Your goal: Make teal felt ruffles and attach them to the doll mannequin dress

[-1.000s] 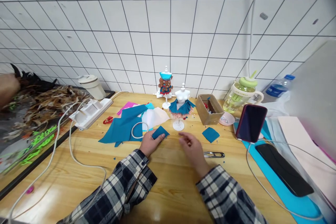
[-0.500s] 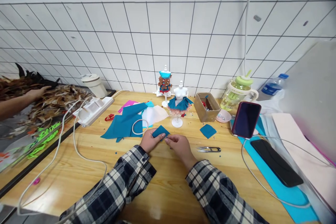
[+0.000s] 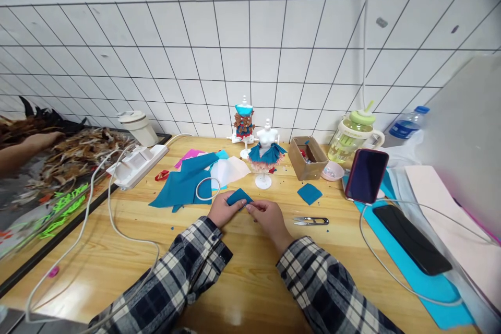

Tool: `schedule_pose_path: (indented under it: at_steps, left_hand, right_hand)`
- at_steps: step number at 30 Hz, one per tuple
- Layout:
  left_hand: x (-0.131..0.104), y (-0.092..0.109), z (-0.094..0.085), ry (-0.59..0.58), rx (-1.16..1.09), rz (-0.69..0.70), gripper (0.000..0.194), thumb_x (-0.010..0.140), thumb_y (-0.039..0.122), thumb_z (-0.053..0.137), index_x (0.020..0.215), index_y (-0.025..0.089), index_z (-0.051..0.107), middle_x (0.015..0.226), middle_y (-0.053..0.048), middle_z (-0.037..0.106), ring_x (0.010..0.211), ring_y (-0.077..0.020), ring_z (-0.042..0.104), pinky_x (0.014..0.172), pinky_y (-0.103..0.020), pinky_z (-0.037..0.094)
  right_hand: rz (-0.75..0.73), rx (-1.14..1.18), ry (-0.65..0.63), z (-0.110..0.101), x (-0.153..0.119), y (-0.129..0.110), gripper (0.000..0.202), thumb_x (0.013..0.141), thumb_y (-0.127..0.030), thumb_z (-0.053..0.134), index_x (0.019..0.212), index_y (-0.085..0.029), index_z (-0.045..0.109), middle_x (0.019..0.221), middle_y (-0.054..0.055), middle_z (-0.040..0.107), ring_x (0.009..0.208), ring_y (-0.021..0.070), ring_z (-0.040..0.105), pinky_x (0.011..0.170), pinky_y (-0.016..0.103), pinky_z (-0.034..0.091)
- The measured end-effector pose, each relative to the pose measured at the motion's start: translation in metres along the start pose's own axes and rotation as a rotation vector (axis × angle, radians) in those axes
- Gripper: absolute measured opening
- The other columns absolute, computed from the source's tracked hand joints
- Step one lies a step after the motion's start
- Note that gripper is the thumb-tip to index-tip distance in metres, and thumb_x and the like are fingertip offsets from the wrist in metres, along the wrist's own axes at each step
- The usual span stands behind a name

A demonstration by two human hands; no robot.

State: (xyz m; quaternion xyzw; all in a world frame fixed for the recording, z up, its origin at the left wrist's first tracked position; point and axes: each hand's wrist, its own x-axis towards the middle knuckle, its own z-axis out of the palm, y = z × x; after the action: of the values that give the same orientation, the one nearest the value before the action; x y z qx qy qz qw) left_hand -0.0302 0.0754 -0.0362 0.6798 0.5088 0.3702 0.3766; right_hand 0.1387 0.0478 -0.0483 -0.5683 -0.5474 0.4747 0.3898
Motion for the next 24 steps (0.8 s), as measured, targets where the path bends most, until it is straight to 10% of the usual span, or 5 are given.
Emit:
schedule_pose_path:
  at_steps: [24]
  left_hand:
    - [-0.003,0.003,0.001,0.047,-0.007,-0.022,0.030,0.073,0.043,0.067,0.069,0.014,0.065,0.061,0.001,0.059,0.057,-0.0126,0.050,0.055,-0.023,0.039]
  right_hand:
    - [-0.028,-0.092,0.001,-0.005,0.001,0.001,0.021,0.072,-0.034,0.061,0.076,-0.017,0.072,0.067,0.001,0.068,0.061,0.0149,0.059,0.057,0.024,0.043]
